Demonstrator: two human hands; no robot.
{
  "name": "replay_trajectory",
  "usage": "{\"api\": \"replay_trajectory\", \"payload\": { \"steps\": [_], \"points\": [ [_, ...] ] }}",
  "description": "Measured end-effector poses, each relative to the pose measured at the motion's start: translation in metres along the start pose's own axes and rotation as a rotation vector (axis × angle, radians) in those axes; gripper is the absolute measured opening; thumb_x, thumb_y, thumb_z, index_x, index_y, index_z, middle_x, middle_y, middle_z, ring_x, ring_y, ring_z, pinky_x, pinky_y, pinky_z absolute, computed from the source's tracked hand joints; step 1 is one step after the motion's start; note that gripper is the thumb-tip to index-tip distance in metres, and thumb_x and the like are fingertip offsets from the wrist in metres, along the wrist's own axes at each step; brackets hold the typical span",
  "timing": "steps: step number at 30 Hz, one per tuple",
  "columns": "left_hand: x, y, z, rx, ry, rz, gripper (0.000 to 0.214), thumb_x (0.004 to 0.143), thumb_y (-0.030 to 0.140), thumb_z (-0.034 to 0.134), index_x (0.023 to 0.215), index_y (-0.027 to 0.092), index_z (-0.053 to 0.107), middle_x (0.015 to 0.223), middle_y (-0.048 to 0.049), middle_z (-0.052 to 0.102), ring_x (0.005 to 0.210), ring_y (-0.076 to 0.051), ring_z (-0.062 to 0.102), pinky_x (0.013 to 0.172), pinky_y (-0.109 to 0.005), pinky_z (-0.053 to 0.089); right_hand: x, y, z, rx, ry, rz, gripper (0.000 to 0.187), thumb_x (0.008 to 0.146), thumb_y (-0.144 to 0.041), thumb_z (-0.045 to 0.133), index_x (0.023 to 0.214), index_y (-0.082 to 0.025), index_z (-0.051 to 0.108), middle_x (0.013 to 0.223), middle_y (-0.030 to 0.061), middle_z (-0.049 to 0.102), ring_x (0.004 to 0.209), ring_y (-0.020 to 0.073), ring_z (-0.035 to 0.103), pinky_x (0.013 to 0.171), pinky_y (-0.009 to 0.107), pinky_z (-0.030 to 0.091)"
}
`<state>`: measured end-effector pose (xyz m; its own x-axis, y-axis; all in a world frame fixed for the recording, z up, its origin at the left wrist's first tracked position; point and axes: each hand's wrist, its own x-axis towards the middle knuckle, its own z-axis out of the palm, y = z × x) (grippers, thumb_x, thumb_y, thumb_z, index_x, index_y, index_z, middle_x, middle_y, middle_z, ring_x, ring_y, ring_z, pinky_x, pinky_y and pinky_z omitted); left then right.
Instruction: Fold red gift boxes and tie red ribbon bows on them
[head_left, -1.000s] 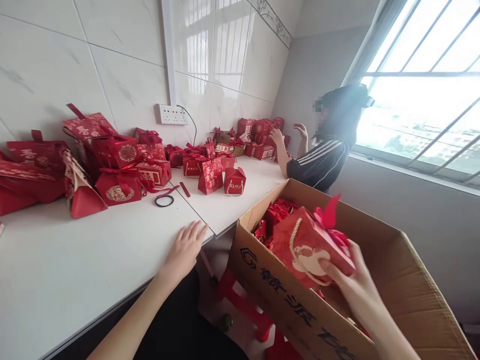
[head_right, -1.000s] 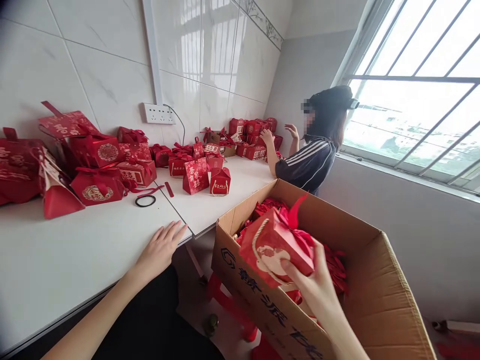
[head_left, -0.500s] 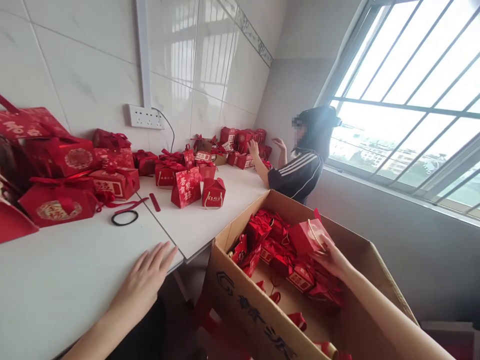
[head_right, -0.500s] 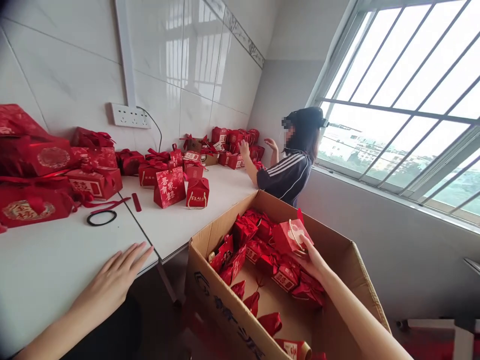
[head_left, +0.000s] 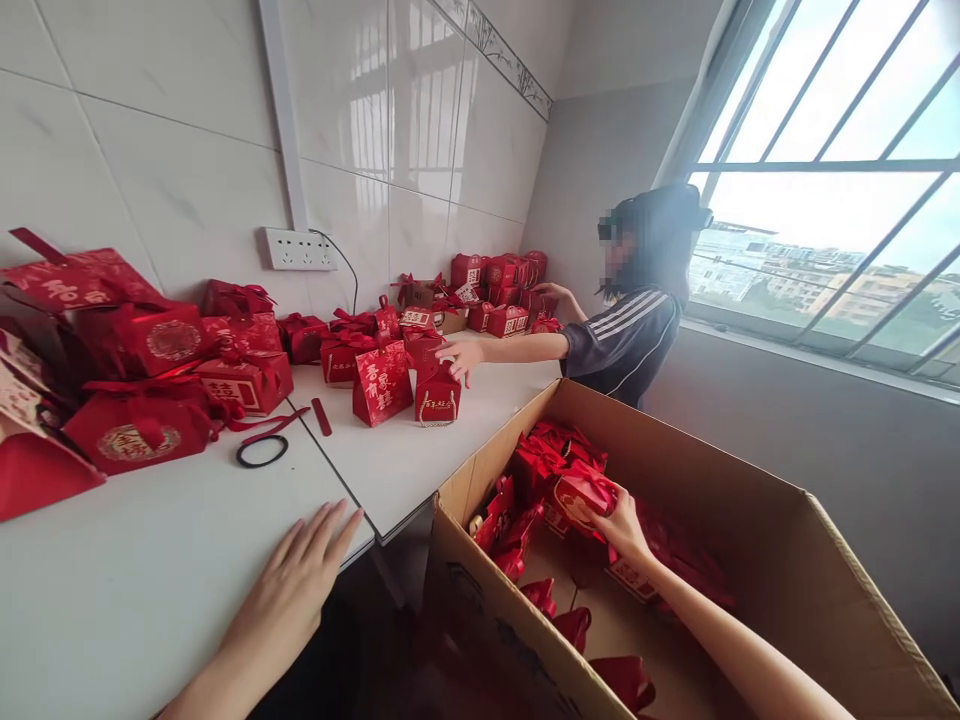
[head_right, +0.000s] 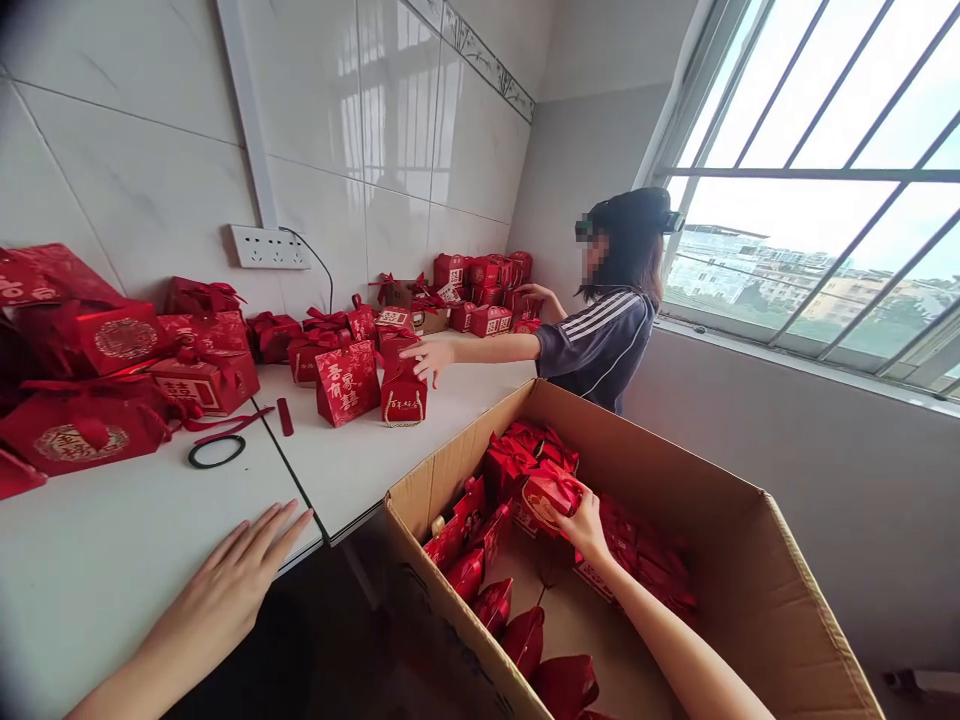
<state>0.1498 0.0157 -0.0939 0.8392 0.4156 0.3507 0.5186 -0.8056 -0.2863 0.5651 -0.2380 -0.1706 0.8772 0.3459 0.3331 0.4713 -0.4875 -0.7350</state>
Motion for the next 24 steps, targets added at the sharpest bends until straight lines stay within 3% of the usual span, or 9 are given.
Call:
{"api": "replay_trajectory", "payload": {
  "steps": [7, 13, 18, 21, 24],
  "points": [
    [-0.001, 0.001, 0.002, -0.001, 0.009, -0.008, 0.081, 0.064, -0.016, 0.025, 0.131, 0.023, 0.048, 0.14, -0.0043, 0.043, 0.129, -0.02, 0.04, 0.107, -0.038, 0.035, 0.018, 0.015, 0.038, -0.003, -0.061, -0.045, 0.068, 0.061, -0.047, 0.061, 0.117, -0.014, 0.039, 0.125, 0.0154, 0.046, 0.12, 0.0302, 0.042, 0.103, 0.044, 0.032],
    [-0.002, 0.0, 0.003, -0.051, 0.012, -0.018, 0.08, 0.064, -0.013, 0.026, 0.133, 0.022, 0.046, 0.142, -0.0046, 0.041, 0.131, -0.02, 0.037, 0.109, -0.039, 0.033, 0.035, 0.021, 0.035, -0.116, -0.173, 0.02, 0.063, 0.064, -0.037, 0.057, 0.121, -0.015, 0.039, 0.123, 0.0159, 0.049, 0.119, 0.0311, 0.046, 0.099, 0.043, 0.036],
    [-0.003, 0.0, 0.006, -0.085, 0.023, -0.026, 0.081, 0.063, -0.011, 0.027, 0.135, 0.022, 0.044, 0.143, -0.0045, 0.039, 0.131, -0.021, 0.036, 0.11, -0.039, 0.032, 0.037, 0.016, 0.025, -0.222, -0.27, 0.078, 0.087, 0.054, -0.035, 0.068, 0.13, -0.014, 0.033, 0.124, 0.0173, 0.051, 0.116, 0.0328, 0.051, 0.095, 0.044, 0.041],
    [-0.003, 0.0, 0.009, -0.078, 0.015, -0.022, 0.082, 0.062, -0.013, 0.026, 0.135, 0.022, 0.043, 0.143, -0.0046, 0.038, 0.132, -0.021, 0.036, 0.109, -0.04, 0.033, 0.031, 0.0, 0.026, -0.308, -0.24, 0.066, 0.097, 0.055, -0.042, 0.071, 0.135, -0.01, 0.028, 0.139, 0.0273, 0.032, 0.13, 0.0433, 0.03, 0.098, 0.058, 0.031],
    [-0.003, 0.002, 0.008, -0.059, -0.013, -0.032, 0.085, 0.061, -0.014, 0.027, 0.135, 0.024, 0.042, 0.144, -0.0033, 0.037, 0.132, -0.02, 0.034, 0.109, -0.039, 0.034, 0.022, -0.026, 0.04, -0.523, -0.201, -0.118, 0.085, 0.068, -0.047, 0.063, 0.137, -0.011, 0.029, 0.148, 0.0253, 0.015, 0.135, 0.0458, 0.011, 0.098, 0.067, 0.023]
  ]
}}
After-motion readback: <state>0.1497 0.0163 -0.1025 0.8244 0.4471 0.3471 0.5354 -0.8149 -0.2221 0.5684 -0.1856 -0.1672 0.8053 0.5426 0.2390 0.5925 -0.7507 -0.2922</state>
